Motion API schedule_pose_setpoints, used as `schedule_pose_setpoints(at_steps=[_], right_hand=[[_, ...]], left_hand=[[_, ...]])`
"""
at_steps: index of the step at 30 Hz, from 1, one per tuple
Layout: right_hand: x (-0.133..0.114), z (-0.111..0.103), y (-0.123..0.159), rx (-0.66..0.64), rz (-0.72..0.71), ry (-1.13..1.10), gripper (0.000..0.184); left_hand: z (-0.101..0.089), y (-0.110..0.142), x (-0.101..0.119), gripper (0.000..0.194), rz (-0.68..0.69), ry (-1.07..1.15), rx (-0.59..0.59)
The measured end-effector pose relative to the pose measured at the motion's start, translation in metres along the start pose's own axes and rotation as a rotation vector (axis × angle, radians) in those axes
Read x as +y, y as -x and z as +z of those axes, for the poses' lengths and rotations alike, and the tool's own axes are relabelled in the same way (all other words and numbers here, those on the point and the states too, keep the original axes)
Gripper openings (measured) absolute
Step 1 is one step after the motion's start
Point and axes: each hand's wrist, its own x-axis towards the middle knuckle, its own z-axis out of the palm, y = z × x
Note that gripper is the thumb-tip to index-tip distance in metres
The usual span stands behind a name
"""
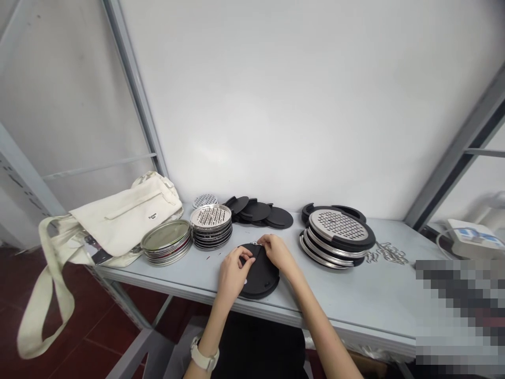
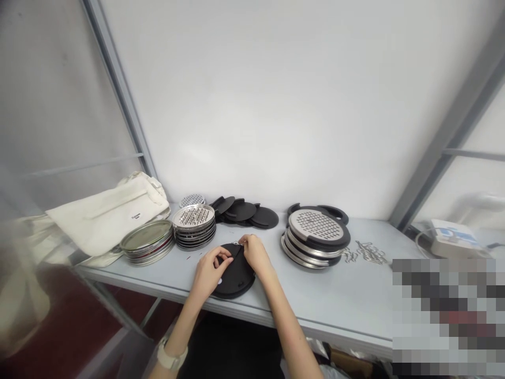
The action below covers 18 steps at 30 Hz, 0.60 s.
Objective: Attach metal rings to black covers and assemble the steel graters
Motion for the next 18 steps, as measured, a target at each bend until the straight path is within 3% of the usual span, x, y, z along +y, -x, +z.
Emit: schedule_pose_setpoints(at_steps=[18], right_hand=[[-0.0048, -0.0013, 0.0024, -0.013, -0.005, 0.101, 0.033]], left_hand=[[-0.0028, 0.0003, 0.0055, 0.008, -0.015, -0.018, -0.020]])
